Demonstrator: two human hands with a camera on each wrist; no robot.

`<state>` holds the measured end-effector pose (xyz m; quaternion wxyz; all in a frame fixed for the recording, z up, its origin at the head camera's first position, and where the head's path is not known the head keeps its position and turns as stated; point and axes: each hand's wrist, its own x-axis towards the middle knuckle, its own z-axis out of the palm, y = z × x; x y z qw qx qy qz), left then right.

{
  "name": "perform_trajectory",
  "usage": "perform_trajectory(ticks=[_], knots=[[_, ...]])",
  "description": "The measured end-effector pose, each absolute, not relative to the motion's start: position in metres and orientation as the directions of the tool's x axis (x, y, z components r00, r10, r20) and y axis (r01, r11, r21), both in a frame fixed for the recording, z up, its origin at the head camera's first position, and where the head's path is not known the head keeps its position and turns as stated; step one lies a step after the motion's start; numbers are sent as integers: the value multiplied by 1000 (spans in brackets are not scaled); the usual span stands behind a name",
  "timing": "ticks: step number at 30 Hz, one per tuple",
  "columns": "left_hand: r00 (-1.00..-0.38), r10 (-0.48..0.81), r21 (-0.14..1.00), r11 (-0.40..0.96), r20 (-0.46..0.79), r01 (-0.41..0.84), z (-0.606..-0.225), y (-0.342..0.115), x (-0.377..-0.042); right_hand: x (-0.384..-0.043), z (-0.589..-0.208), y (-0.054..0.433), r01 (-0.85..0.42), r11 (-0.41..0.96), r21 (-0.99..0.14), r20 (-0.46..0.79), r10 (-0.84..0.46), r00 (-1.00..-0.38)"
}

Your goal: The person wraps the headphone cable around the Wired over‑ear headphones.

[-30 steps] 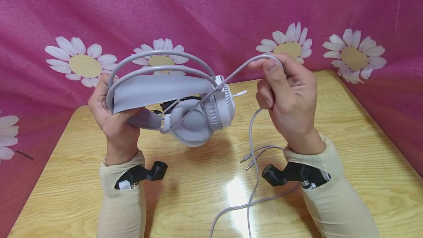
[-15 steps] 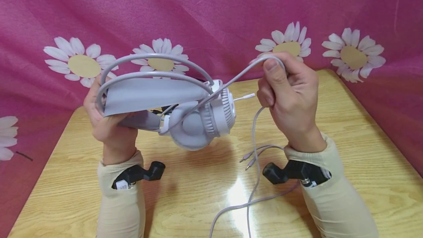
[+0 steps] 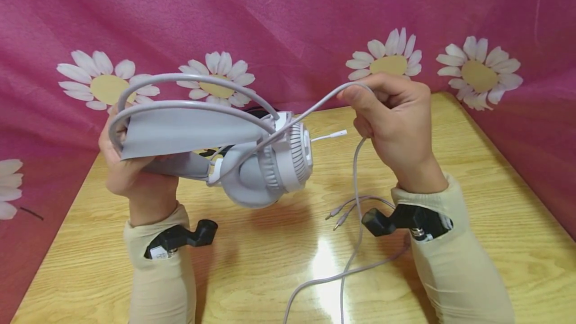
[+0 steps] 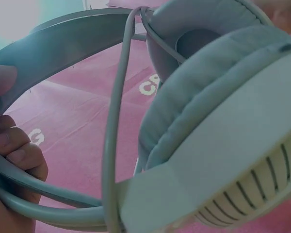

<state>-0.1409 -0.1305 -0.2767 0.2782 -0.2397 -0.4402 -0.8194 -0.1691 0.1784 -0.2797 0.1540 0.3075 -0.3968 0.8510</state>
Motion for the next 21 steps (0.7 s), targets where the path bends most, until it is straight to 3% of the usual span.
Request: perform_trajectory(ticks=[12, 21], knots=[[-737, -218, 604, -451, 639, 657, -275, -132, -140, -195, -298, 191, -450, -537, -714, 548, -29, -836], [-779, -156, 624, -513, 607, 589, -279, -118, -143, -207, -305, 197, -530, -523, -668, 613, 17, -790]])
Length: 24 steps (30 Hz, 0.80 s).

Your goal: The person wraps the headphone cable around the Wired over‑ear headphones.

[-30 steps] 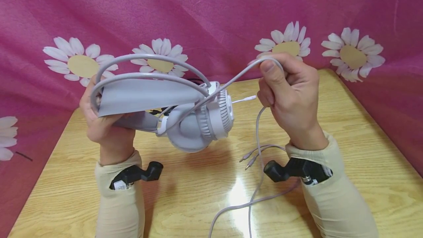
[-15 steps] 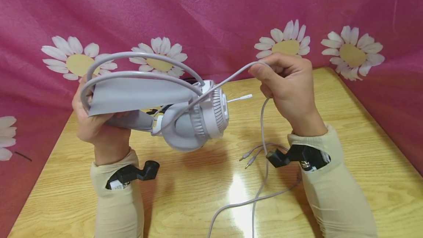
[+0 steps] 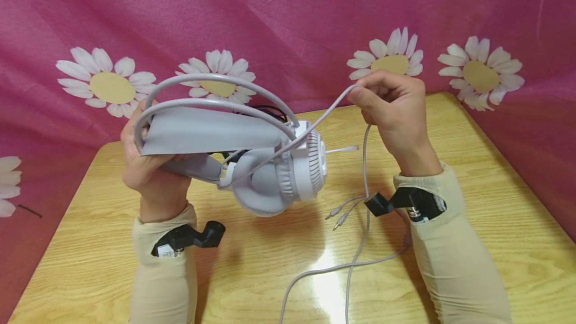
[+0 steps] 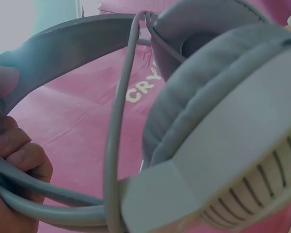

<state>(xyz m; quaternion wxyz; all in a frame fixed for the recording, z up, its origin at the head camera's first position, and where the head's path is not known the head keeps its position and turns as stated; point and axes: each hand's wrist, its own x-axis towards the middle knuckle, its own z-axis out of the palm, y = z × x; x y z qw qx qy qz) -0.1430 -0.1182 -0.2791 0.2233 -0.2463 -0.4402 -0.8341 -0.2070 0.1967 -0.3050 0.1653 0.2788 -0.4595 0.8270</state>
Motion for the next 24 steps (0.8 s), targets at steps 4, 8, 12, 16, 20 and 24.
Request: perform_trajectory(ticks=[4, 8, 12, 16, 20, 24], knots=[[-775, -84, 634, -523, 626, 569, -281, -116, -142, -207, -305, 198, -544, -547, -637, 640, 18, -768], [-769, -40, 625, -555, 638, 548, -282, -116, -143, -207, -304, 198, -565, -551, -614, 664, 27, -748], [-773, -36, 630, -555, 634, 543, -282, -117, -143, -208, -306, 200, -555, -527, -643, 657, -7, -754], [-787, -63, 636, -551, 613, 540, -283, -119, -143, -211, -311, 203, -528, -492, -692, 627, -47, -778], [-788, -92, 628, -550, 609, 550, -280, -121, -143, -212, -312, 204, -519, -461, -720, 611, -66, -789], [-783, -114, 612, -559, 611, 560, -278, -122, -143, -211, -310, 207, -522, -398, -755, 587, -54, -808]])
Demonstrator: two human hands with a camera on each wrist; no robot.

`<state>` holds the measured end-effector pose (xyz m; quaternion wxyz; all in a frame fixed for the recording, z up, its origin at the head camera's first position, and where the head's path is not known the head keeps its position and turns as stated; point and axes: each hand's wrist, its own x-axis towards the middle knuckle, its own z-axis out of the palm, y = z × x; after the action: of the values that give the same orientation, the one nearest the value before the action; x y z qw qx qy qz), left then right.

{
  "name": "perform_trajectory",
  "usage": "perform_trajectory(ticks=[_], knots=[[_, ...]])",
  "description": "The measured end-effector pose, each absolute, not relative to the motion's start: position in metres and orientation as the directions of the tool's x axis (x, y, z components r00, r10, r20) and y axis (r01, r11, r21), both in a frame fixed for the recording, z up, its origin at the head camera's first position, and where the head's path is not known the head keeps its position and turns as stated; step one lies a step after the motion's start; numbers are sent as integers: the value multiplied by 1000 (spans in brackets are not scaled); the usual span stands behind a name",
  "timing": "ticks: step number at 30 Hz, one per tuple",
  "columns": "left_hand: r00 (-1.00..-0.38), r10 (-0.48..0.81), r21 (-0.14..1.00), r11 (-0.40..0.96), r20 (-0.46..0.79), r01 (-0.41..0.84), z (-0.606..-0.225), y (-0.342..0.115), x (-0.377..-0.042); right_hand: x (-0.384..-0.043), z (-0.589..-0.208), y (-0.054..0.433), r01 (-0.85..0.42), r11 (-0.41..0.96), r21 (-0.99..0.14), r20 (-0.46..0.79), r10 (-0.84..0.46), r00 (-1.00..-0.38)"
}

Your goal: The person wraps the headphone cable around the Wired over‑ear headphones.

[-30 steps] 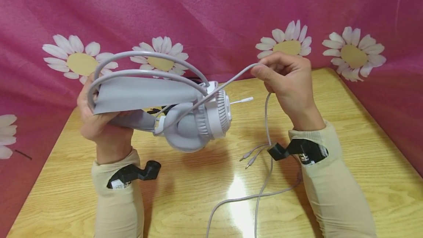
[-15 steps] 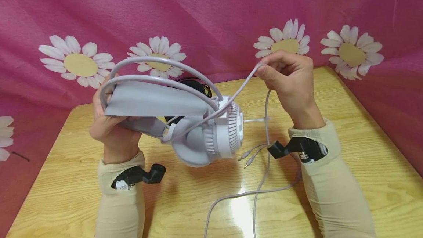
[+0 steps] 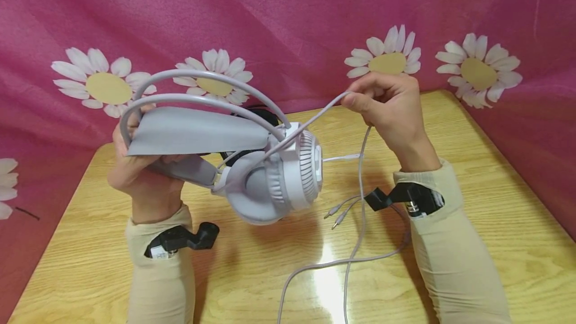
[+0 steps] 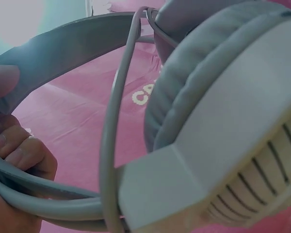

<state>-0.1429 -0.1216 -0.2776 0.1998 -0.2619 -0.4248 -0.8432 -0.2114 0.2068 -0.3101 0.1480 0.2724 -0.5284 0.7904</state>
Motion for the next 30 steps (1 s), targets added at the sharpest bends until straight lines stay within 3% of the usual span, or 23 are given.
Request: perform_trajectory(ticks=[7, 17, 26, 30], knots=[[-793, -104, 609, -583, 601, 538, -278, -125, -142, -215, -313, 207, -505, -345, -791, 560, -79, -825], [-811, 11, 638, -623, 585, 452, -282, -116, -140, -217, -320, 195, -590, -319, -741, 638, -62, -767], [-768, 21, 446, -824, 640, 350, -285, -113, -143, -214, -322, 178, -527, -437, -729, 640, -160, -752], [-769, -1, 401, -853, 639, 335, -284, -114, -144, -207, -320, 172, -554, -384, -739, 641, -147, -753]])
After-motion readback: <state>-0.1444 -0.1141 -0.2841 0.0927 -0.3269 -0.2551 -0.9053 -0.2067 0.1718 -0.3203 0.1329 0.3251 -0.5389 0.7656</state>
